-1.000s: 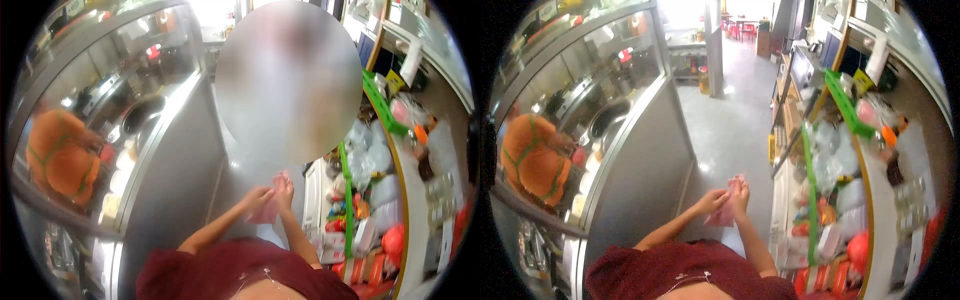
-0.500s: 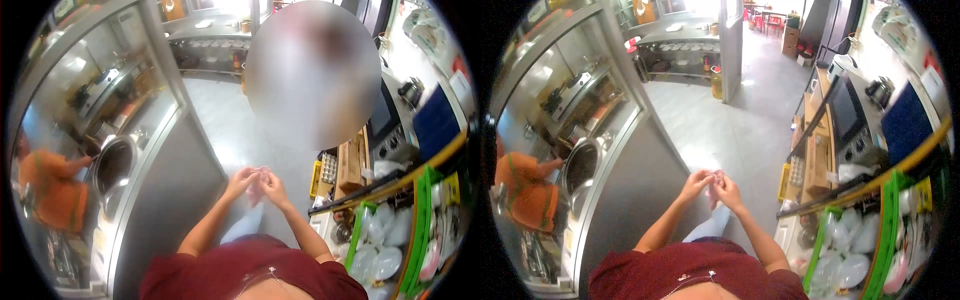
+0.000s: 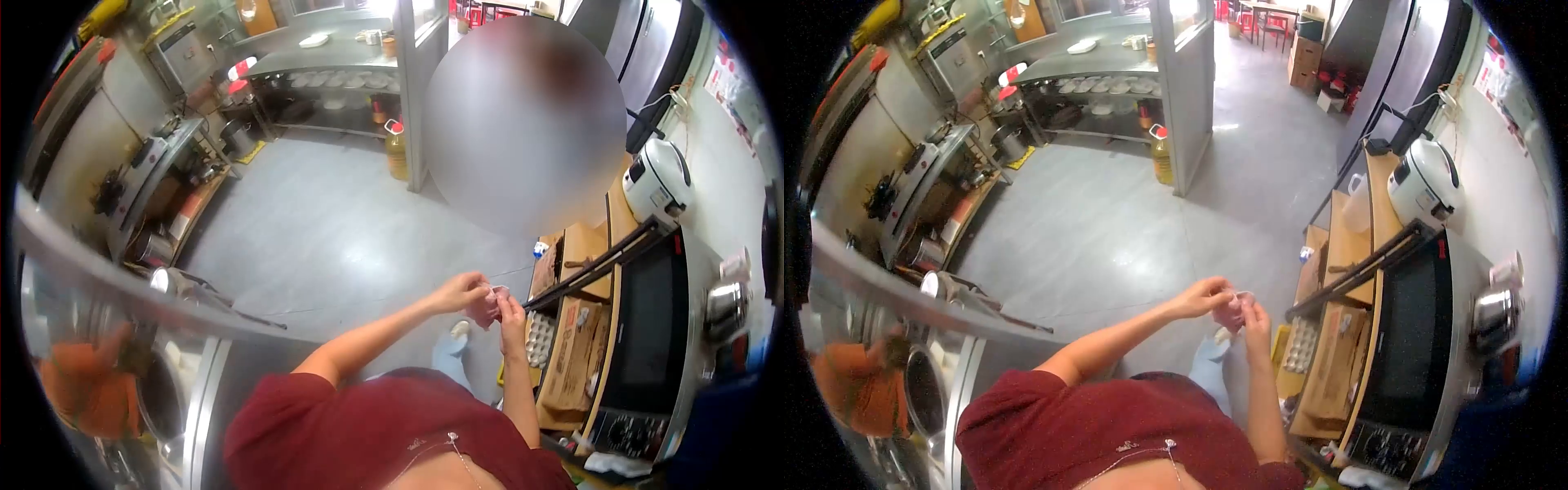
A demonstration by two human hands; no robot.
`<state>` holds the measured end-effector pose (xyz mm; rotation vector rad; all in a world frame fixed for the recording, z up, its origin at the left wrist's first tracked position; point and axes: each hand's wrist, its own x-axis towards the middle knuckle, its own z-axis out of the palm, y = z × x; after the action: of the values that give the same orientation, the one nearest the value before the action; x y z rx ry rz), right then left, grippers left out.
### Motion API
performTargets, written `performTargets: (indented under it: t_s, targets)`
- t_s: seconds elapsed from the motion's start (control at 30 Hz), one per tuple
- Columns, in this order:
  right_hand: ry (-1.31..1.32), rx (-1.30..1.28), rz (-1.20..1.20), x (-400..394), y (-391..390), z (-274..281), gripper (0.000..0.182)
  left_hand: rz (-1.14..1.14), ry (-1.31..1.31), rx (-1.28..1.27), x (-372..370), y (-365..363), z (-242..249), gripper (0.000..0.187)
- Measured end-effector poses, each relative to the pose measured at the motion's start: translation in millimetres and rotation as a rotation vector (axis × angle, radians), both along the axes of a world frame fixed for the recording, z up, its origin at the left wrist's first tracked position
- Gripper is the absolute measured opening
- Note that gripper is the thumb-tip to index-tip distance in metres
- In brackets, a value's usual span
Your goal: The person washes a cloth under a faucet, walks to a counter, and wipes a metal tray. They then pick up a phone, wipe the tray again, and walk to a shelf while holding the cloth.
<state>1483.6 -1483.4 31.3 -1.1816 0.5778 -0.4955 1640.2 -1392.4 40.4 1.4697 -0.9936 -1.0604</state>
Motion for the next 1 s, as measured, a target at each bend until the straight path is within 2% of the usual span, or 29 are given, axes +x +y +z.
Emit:
performTargets:
  t_s: [0.03,0.13,0.27,0.3,0.4,0.5,0.57,0.6,0.67,0.7,0.73,0.77,0.87,1.0]
  targets:
    - [0.006,0.014,0.004,15,-24,-6,0.022,-0.006,-0.017,0.001,16,-25,-3,0.026]
    - [-0.03,0.038,-0.006,83,-104,-11,0.02,0.179,-0.048,-0.048,64,-97,2,0.028]
    - [-0.161,0.201,-0.176,191,-175,19,0.018,0.582,-0.668,-0.186,124,-167,28,0.035]
    - [-0.125,0.186,-0.199,220,-191,21,0.019,0.548,-0.644,-0.165,139,-179,37,0.037]
    - [-0.214,0.319,-0.011,294,-228,61,0.017,0.59,-0.546,-0.149,198,-226,22,0.037]
    - [-0.162,0.217,0.047,378,-291,47,0.016,0.706,-0.311,-0.282,290,-284,1,0.034]
    - [-0.203,0.093,0.05,437,-347,31,0.016,0.625,-0.179,-0.361,372,-326,-20,0.029]
    - [-0.206,0.085,0.05,459,-370,35,0.018,0.552,-0.11,-0.297,405,-341,7,0.024]
    - [-0.189,0.033,0.051,508,-430,65,0.019,0.568,-0.124,-0.293,468,-383,35,0.026]
    - [-0.145,0.013,0.058,525,-453,74,0.018,0.485,-0.132,-0.295,494,-400,57,0.027]
    - [-0.167,0.013,0.079,545,-477,85,0.018,0.4,-0.096,-0.264,521,-420,72,0.019]
    - [-0.198,0.01,0.098,561,-500,98,0.018,0.41,-0.16,-0.306,540,-444,88,0.022]
    - [-0.186,-0.078,0.084,597,-559,143,0.019,0.178,-0.225,-0.228,596,-510,127,0.026]
    - [-0.189,-0.226,0.153,643,-661,148,0.019,0.025,-0.657,-0.331,647,-607,139,0.027]
